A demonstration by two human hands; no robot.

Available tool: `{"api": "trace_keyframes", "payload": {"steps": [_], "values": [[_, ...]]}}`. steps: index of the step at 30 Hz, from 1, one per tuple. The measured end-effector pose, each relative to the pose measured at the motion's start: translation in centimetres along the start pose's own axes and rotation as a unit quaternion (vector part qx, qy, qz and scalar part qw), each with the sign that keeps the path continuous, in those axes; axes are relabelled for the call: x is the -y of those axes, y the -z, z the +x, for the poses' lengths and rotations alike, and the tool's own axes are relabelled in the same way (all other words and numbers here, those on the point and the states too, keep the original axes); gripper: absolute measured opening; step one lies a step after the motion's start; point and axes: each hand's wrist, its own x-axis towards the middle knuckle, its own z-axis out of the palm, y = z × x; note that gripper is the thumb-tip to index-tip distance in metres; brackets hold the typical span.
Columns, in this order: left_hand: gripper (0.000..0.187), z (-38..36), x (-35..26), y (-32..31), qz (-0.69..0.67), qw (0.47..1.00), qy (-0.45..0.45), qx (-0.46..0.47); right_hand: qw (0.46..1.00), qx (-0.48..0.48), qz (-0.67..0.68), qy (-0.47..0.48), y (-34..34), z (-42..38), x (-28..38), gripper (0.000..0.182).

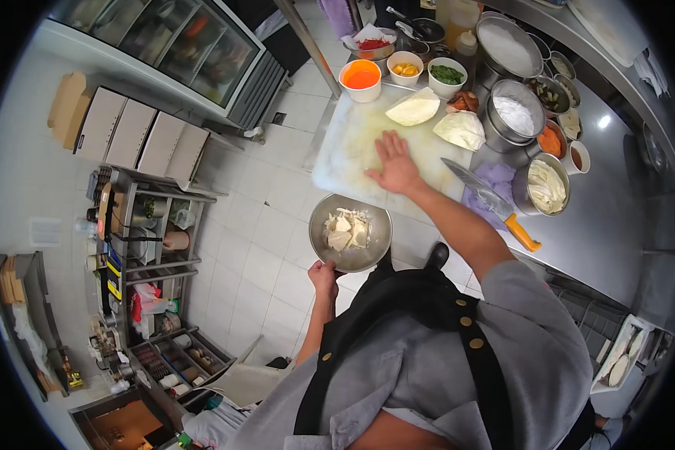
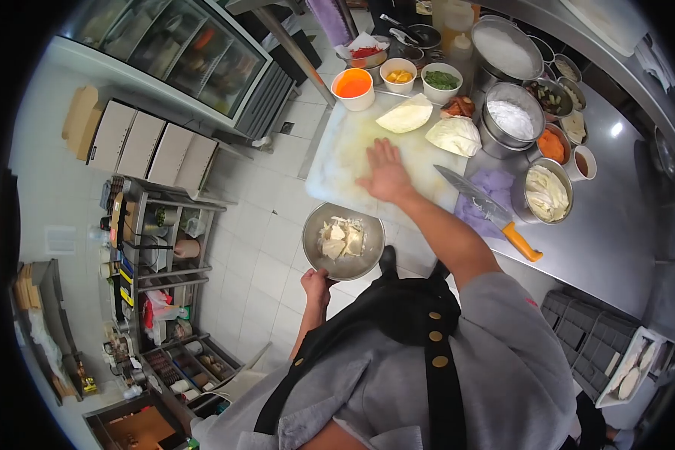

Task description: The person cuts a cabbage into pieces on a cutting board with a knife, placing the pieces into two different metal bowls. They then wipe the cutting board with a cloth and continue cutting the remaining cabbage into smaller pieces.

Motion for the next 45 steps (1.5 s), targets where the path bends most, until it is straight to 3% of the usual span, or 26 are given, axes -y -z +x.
{"api": "trace_keyframes", "payload": {"steps": [3,5,8,9,10,12,14,17,18,19,21,22,24,25,27,30,34,36,37,40,41,43,45], "values": [[0.004,0.4,-0.5,0.5,0.009,1.000,-0.005,0.001,0.991,0.066,0.071,0.095,-3.2,-2.5,4.8,0.080],[0.005,0.3,-0.8,0.1,0.017,1.000,-0.001,0.000,0.953,0.099,0.213,0.190,-4.3,-5.4,8.9,0.079],[0.004,-0.1,-1.9,-0.2,0.032,0.999,0.003,-0.004,0.954,0.016,0.294,0.065,-3.4,-4.2,6.0,0.075],[0.003,-0.1,-2.0,0.0,0.033,0.999,0.002,-0.003,0.979,-0.069,0.191,0.012,-3.1,-3.0,2.4,0.070],[0.003,-0.3,-1.9,0.3,0.035,0.999,0.002,-0.002,0.984,-0.137,0.061,-0.099,-1.0,-2.1,0.0,0.067],[0.002,0.0,-1.6,1.3,0.036,0.999,0.001,-0.003,1.000,-0.003,0.001,0.014,0.5,-4.5,-0.7,0.068],[0.009,0.0,-1.7,1.9,0.059,0.998,-0.005,-0.001,0.967,0.054,0.187,0.161,0.8,-7.5,3.6,0.063],[0.016,-0.9,-3.7,4.5,0.098,0.995,0.005,-0.004,0.920,-0.083,0.369,0.107,5.9,-10.4,4.8,0.050],[0.015,-2.5,-5.9,4.7,0.124,0.992,0.003,-0.009,0.910,-0.180,0.374,-0.008,6.4,-12.6,2.6,0.045],[0.017,-2.9,-7.5,6.0,0.151,0.988,0.010,0.007,0.873,-0.234,0.387,-0.180,8.8,-15.0,0.0,0.037],[0.019,-6.1,-12.3,2.8,0.111,0.993,0.003,0.039,0.921,-0.299,0.093,-0.231,12.5,-22.0,-8.6,0.029],[0.019,-6.7,-14.0,1.2,0.097,0.993,0.007,0.068,0.916,-0.277,-0.016,-0.290,14.9,-24.8,-10.6,0.032],[0.016,-7.6,-16.2,-5.4,0.106,0.983,-0.058,0.139,0.926,-0.178,-0.106,-0.315,15.8,-28.6,-13.1,0.033],[0.017,-6.4,-16.7,-8.0,0.165,0.967,-0.058,0.188,0.927,-0.134,-0.103,-0.334,15.4,-29.3,-13.3,0.032],[0.021,-7.1,-17.4,-17.5,0.070,0.951,-0.060,0.294,0.924,-0.049,-0.095,-0.368,14.3,-30.2,-13.8,0.032],[0.023,-7.0,-17.6,-31.2,0.066,0.896,-0.051,0.437,0.933,0.031,-0.070,-0.351,14.0,-30.7,-14.6,0.031],[0.021,-8.0,-15.9,-45.5,0.097,0.881,-0.023,0.462,0.942,-0.086,0.075,-0.315,15.9,-34.2,-11.7,0.033],[0.022,-7.9,-14.6,-48.8,0.118,0.882,-0.028,0.455,0.906,-0.099,0.170,-0.374,20.4,-36.8,-8.1,0.034],[0.026,-7.1,-13.5,-49.8,0.119,0.883,-0.041,0.453,0.894,-0.153,0.193,-0.375,22.6,-37.9,-6.5,0.035],[0.031,-5.8,-14.1,-48.3,0.257,0.842,-0.102,0.463,0.867,-0.227,0.191,-0.400,28.8,-36.9,-4.5,0.035],[0.032,-6.1,-14.7,-47.0,0.378,0.779,-0.290,0.407,0.858,-0.246,0.176,-0.416,30.7,-35.5,-4.8,0.035],[0.036,-9.6,-15.3,-46.5,0.422,0.610,-0.580,0.337,0.886,-0.237,0.112,-0.382,33.8,-31.3,-6.4,0.037],[0.041,-15.0,-14.9,-46.3,0.304,0.471,-0.766,0.316,0.910,-0.221,0.063,-0.346,34.3,-26.9,-9.8,0.037]]}}
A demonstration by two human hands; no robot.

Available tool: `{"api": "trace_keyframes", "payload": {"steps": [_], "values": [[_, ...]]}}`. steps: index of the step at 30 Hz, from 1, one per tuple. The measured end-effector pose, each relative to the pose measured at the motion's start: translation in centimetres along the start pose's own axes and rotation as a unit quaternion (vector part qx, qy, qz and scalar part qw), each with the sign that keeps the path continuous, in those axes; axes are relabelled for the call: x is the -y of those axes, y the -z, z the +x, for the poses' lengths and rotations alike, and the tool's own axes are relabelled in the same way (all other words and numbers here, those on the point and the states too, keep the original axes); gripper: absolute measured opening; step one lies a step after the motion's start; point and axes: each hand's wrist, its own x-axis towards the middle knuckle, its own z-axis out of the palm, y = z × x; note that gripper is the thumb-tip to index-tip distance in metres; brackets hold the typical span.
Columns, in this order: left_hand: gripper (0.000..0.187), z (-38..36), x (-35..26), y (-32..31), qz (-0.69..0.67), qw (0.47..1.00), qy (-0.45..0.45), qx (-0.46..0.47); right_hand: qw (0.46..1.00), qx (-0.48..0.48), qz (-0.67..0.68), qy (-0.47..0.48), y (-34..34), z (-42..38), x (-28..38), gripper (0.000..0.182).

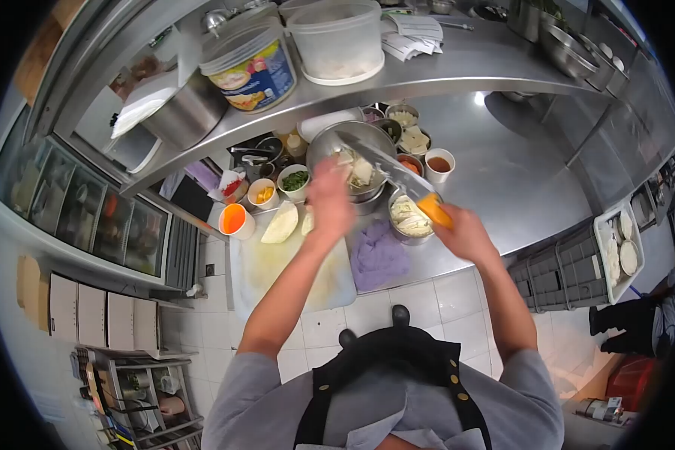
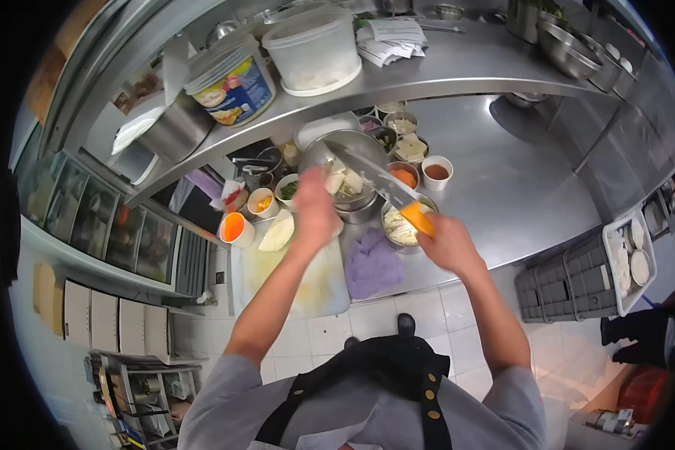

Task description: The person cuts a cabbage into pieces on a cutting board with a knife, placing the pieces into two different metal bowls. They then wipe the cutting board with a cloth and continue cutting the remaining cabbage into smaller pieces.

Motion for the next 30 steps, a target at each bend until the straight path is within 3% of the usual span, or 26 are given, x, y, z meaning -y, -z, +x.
{"api": "trace_keyframes", "payload": {"steps": [3,11,18,20,22,24,27,28,30], "values": [[0.056,2.8,-4.1,-0.6,0.095,0.967,-0.207,0.118,0.995,0.072,-0.065,0.028,0.4,5.7,4.3,0.037],[0.039,5.8,-0.1,-6.1,0.091,0.953,-0.277,0.086,0.979,0.144,-0.143,0.035,3.0,8.5,4.4,0.035],[0.040,7.8,7.1,-9.7,0.143,0.930,-0.210,0.264,0.989,0.115,-0.088,-0.031,11.6,-1.2,2.1,0.033],[0.041,8.2,8.3,-9.3,0.177,0.928,-0.132,0.301,0.981,0.120,-0.075,-0.132,14.1,-4.5,2.7,0.033],[0.042,9.7,7.8,-8.0,0.178,0.927,-0.066,0.322,0.985,0.086,-0.040,-0.141,15.3,-8.0,0.7,0.032],[0.043,11.5,6.6,-5.9,0.146,0.931,-0.016,0.334,0.981,0.034,0.027,-0.191,15.0,-11.3,-2.4,0.031],[0.049,10.5,7.6,-6.8,0.237,0.902,-0.072,0.354,0.961,0.000,0.111,-0.255,13.3,-14.5,-5.1,0.032],[0.050,11.9,5.8,-5.7,0.222,0.882,-0.011,0.416,0.953,-0.010,0.135,-0.271,13.0,-14.9,-5.5,0.033],[0.052,12.8,6.0,-7.0,0.258,0.866,0.000,0.429,0.945,-0.019,0.170,-0.279,12.6,-15.1,-5.6,0.033]]}}
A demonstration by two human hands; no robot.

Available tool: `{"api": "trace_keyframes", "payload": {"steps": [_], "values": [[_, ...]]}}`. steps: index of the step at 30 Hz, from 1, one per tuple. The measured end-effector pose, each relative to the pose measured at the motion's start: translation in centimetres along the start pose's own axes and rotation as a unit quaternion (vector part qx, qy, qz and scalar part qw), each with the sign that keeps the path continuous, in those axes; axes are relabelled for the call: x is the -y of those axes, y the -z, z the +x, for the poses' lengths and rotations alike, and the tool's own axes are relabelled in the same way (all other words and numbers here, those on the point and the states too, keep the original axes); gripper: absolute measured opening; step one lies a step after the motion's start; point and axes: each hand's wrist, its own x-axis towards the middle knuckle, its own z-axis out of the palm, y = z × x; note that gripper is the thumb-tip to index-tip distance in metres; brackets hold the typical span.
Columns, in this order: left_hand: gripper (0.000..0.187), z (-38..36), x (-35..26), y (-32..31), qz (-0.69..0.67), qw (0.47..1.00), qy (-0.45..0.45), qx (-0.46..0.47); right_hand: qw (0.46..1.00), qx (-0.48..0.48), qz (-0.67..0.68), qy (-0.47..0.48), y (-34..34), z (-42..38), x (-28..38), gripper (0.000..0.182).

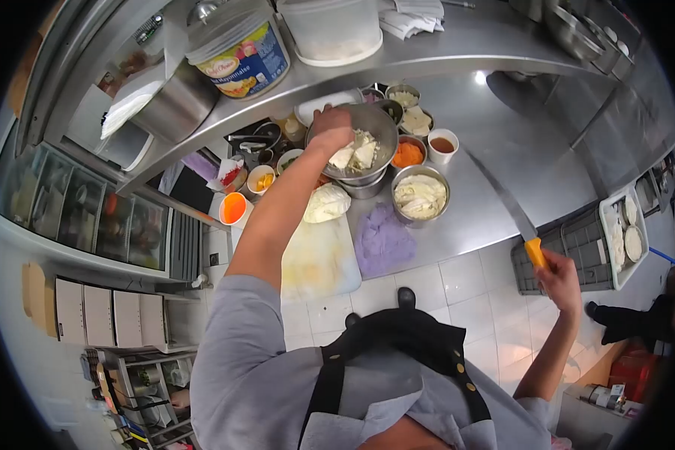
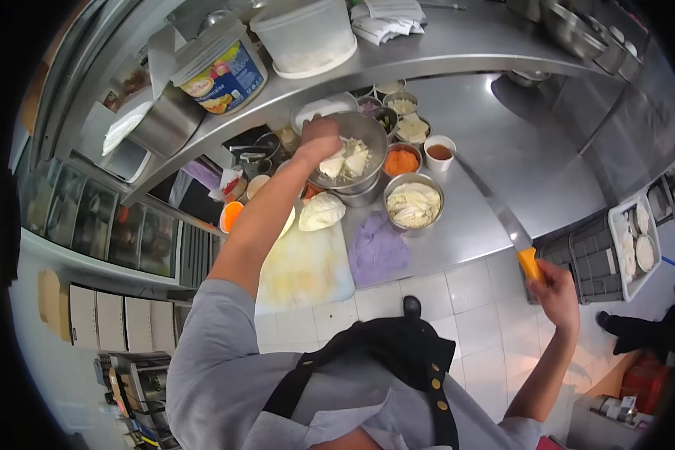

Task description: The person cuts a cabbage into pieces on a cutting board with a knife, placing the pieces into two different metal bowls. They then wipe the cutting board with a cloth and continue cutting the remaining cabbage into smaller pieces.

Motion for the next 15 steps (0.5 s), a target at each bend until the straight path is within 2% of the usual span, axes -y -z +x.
{"api": "trace_keyframes", "payload": {"steps": [1,2,5,7,8,9,10,11,13,15], "values": [[0.053,0.3,-0.2,-0.9,0.015,1.000,0.009,0.017,1.000,0.002,0.018,-0.010,-0.4,-0.2,-0.2,0.034],[0.053,-0.4,-0.1,-3.5,0.019,0.994,-0.022,-0.108,0.999,-0.002,0.026,-0.020,-0.6,0.0,-0.5,0.035],[0.048,-5.7,-3.7,-0.2,-0.088,0.961,-0.067,-0.253,0.997,-0.037,0.071,-0.010,-1.3,0.9,-2.4,0.036],[0.041,-11.9,-8.8,-0.2,-0.199,0.961,-0.068,-0.179,0.993,-0.054,0.101,-0.017,-1.3,1.2,-3.5,0.037],[0.032,-13.4,-11.0,-4.0,-0.224,0.960,-0.106,-0.129,0.991,-0.061,0.115,-0.018,-1.3,1.5,-3.7,0.037],[0.030,-15.2,-12.6,-5.5,-0.278,0.955,-0.089,0.058,0.991,-0.059,0.123,-0.018,-1.5,2.0,-3.9,0.037],[0.028,-16.2,-14.2,-12.2,-0.305,0.948,-0.085,-0.020,0.990,-0.056,0.131,-0.020,-1.8,2.2,-4.0,0.037],[0.030,-17.7,-15.5,-16.2,-0.282,0.951,-0.055,-0.112,0.988,-0.055,0.141,-0.021,-2.0,2.6,-4.1,0.037],[0.034,-19.6,-16.8,-21.2,-0.301,0.944,-0.057,-0.124,0.991,-0.037,0.129,-0.022,-2.6,2.8,-4.4,0.037],[0.039,-19.8,-16.2,-23.4,-0.381,0.916,-0.119,0.025,0.993,-0.008,0.116,-0.019,-3.0,3.4,-5.1,0.037]]}}
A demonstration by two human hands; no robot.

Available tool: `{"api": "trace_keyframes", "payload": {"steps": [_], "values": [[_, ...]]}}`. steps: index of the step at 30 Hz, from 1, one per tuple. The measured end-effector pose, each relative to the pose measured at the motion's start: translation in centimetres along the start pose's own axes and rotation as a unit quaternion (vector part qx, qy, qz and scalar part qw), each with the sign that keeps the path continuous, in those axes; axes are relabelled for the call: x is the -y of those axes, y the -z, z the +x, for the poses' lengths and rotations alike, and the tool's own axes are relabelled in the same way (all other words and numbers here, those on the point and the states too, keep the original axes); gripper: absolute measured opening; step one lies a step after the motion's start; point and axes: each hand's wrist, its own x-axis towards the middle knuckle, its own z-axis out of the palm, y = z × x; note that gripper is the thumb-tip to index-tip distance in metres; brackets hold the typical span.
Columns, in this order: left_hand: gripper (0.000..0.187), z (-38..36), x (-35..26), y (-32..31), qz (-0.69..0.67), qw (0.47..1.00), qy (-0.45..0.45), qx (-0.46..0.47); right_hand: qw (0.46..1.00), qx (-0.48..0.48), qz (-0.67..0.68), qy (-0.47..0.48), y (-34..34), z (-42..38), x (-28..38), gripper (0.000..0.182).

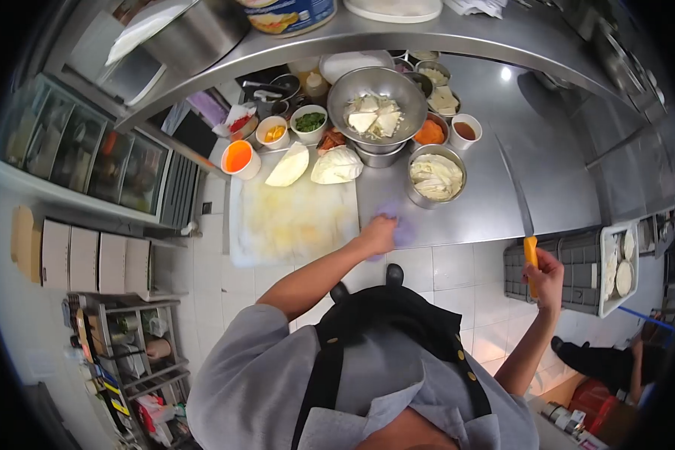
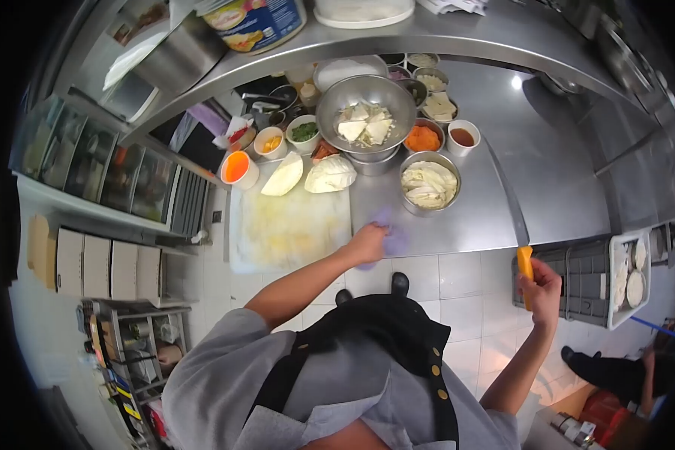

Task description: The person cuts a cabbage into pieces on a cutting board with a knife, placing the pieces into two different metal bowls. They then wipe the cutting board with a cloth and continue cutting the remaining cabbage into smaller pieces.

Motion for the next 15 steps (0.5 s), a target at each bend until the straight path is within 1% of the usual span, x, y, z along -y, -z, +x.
{"api": "trace_keyframes", "payload": {"steps": [1,3,4,5,6,7,8,10,11,12,13,14,15], "values": [[0.041,-1.5,-0.8,1.4,-0.034,0.999,0.036,-0.022,1.000,0.009,0.003,-0.002,-0.4,0.0,-0.1,0.036],[0.045,-4.7,-3.5,8.1,-0.089,0.988,0.108,-0.070,0.999,0.038,-0.007,0.014,-2.2,0.8,-0.9,0.033],[0.047,-5.4,-3.5,9.1,-0.080,0.979,0.118,-0.144,0.999,0.050,-0.011,0.014,-3.1,0.6,-1.8,0.032],[0.048,-5.6,-3.0,10.3,-0.068,0.965,0.125,-0.220,0.997,0.068,0.004,0.023,-4.8,0.9,-3.2,0.029],[0.050,-5.7,-2.8,11.4,-0.052,0.945,0.127,-0.296,0.995,0.095,0.034,0.009,-6.8,0.9,-4.1,0.027],[0.047,-6.5,-3.2,12.1,-0.033,0.958,0.126,-0.257,0.989,0.137,0.048,0.014,-8.8,1.3,-5.4,0.027],[0.045,-7.7,-0.8,11.0,0.008,0.968,0.120,-0.219,0.985,0.163,0.057,0.000,-10.9,1.4,-6.3,0.027],[0.042,-11.7,8.4,6.6,0.084,0.981,0.109,-0.140,0.971,0.234,0.054,0.011,-13.9,1.6,-7.8,0.028],[0.035,-14.6,13.1,6.5,0.097,0.965,0.132,-0.207,0.965,0.258,0.035,0.014,-14.6,1.5,-8.4,0.028],[0.025,-17.6,19.4,8.1,0.109,0.950,0.126,-0.265,0.961,0.277,0.022,0.016,-15.4,1.2,-8.9,0.027],[0.018,-21.1,24.1,10.1,0.209,0.912,0.294,-0.198,0.958,0.285,0.020,0.008,-15.7,0.4,-9.1,0.027],[0.016,-24.4,26.2,13.9,0.145,0.866,0.362,-0.314,0.956,0.294,0.013,-0.001,-15.7,-0.3,-9.1,0.027],[0.017,-27.3,27.9,17.4,0.151,0.819,0.405,-0.377,0.953,0.301,0.013,0.000,-16.6,0.0,-8.8,0.027]]}}
